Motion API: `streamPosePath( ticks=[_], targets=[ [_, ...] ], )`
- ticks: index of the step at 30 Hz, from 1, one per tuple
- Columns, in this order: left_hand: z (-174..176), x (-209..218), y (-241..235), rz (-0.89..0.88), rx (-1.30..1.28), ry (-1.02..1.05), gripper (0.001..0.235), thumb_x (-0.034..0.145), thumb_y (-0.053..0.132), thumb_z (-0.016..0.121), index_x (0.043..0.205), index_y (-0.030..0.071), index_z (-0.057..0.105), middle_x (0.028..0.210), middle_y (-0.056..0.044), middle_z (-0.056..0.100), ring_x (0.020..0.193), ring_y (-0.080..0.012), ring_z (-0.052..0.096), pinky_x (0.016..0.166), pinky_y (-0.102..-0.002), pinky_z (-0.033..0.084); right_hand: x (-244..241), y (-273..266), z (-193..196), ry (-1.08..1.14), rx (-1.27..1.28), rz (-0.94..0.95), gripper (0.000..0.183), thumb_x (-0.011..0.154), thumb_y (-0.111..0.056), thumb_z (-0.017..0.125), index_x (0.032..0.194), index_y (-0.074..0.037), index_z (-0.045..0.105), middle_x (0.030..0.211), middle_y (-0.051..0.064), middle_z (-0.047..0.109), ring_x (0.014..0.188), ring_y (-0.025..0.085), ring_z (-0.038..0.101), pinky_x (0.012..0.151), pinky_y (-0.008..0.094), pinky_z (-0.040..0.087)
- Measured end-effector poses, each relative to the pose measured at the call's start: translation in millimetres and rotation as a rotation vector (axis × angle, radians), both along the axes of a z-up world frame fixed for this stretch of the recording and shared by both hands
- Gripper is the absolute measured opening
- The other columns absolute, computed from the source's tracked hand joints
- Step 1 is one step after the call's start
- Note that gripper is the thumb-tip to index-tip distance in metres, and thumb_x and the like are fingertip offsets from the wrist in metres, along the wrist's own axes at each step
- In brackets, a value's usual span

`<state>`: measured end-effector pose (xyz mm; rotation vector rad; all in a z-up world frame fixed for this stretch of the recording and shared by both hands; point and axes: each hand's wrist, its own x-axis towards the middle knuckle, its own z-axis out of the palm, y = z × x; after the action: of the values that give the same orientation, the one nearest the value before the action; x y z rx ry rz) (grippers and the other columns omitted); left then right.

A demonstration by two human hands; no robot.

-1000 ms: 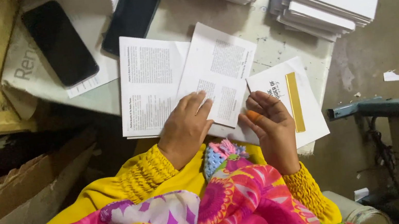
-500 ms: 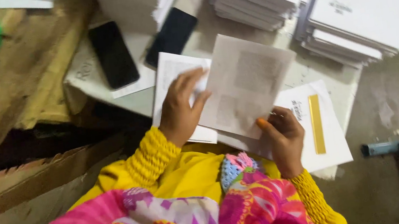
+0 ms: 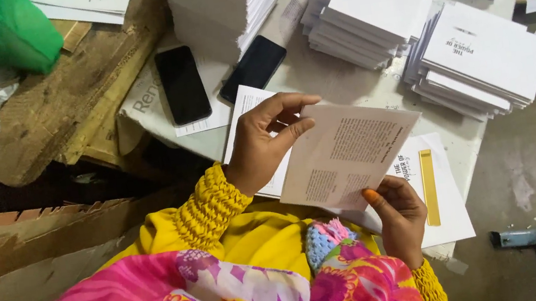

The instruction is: Folding printed paper sheets into booklets and creasing the edges with a hand tool.

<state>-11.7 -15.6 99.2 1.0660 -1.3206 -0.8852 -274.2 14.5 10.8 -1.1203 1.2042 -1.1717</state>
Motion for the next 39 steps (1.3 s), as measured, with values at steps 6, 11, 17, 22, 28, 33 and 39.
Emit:
streamPosePath(
  ticks=[6, 11, 17, 22, 28, 33, 39],
  targets=[
    [7, 2, 7, -0.013, -0.046, -0.053, 0.027, 0.091, 0.01, 0.065, 0.117, 0.015, 0.06, 0.11, -0.008, 0.069, 0.092, -0.0164, 0.07, 0.074, -0.023, 0.061, -2, 3, -1, -0.076, 0.004, -0.016, 0.023, 0.081, -0.002, 0.071, 0.103, -0.002, 0.065, 0.098, 0.01, 0.069, 0.091, 0.019, 0.062, 0.08, 0.03, 0.056],
    [13, -1, 10, 0.003, -0.063, -0.075, 0.024, 0.091, 0.007, 0.066, 0.114, 0.013, 0.061, 0.11, -0.006, 0.068, 0.091, -0.0142, 0.068, 0.075, -0.022, 0.06, -7, 7, -2, -0.133, 0.022, -0.022, 0.022, 0.082, -0.006, 0.071, 0.103, -0.004, 0.065, 0.097, 0.008, 0.068, 0.09, 0.019, 0.061, 0.069, 0.03, 0.055],
    [13, -2, 12, 0.039, -0.05, -0.066, 0.022, 0.089, 0.007, 0.068, 0.11, 0.012, 0.063, 0.097, -0.004, 0.066, 0.083, -0.0111, 0.065, 0.071, -0.02, 0.058, -7, 10, 2, -0.097, 0.06, -0.066, 0.021, 0.081, -0.008, 0.072, 0.1, -0.003, 0.065, 0.097, 0.009, 0.07, 0.089, 0.02, 0.062, 0.069, 0.032, 0.055],
    [11, -2, 7, 0.076, -0.072, -0.054, 0.018, 0.087, 0.005, 0.07, 0.103, 0.011, 0.064, 0.094, -0.003, 0.067, 0.083, -0.0097, 0.065, 0.068, -0.02, 0.058, -6, 5, 6, -0.09, -0.007, -0.066, 0.019, 0.082, -0.006, 0.071, 0.1, -0.002, 0.066, 0.093, 0.008, 0.07, 0.082, 0.016, 0.061, 0.064, 0.029, 0.052],
    [3, 2, 4, 0.009, 0.035, 0.08, 0.014, 0.089, 0.006, 0.068, 0.1, 0.011, 0.062, 0.087, 0.001, 0.059, 0.077, -0.0053, 0.055, 0.065, -0.016, 0.048, -4, 8, 10, -0.033, -0.013, -0.047, 0.014, 0.084, -0.003, 0.069, 0.098, -0.002, 0.067, 0.094, 0.009, 0.07, 0.086, 0.017, 0.064, 0.072, 0.029, 0.056],
    [-6, 8, -3, -0.051, 0.175, 0.147, 0.014, 0.089, 0.012, 0.066, 0.101, 0.012, 0.06, 0.099, -0.002, 0.062, 0.09, -0.0103, 0.06, 0.077, -0.021, 0.052, -7, 5, 14, -0.033, 0.014, -0.001, 0.015, 0.084, -0.005, 0.07, 0.098, -0.003, 0.067, 0.097, 0.01, 0.071, 0.089, 0.018, 0.064, 0.076, 0.03, 0.058],
    [-10, 1, -6, -0.073, 0.271, 0.204, 0.013, 0.087, 0.008, 0.068, 0.098, 0.01, 0.063, 0.095, 0.0, 0.063, 0.091, -0.0097, 0.06, 0.085, -0.022, 0.052, -21, 3, 3, 0.021, 0.022, -0.06, 0.019, 0.078, -0.004, 0.075, 0.096, -0.001, 0.069, 0.088, 0.007, 0.07, 0.081, 0.015, 0.062, 0.071, 0.027, 0.055]
  ],
)
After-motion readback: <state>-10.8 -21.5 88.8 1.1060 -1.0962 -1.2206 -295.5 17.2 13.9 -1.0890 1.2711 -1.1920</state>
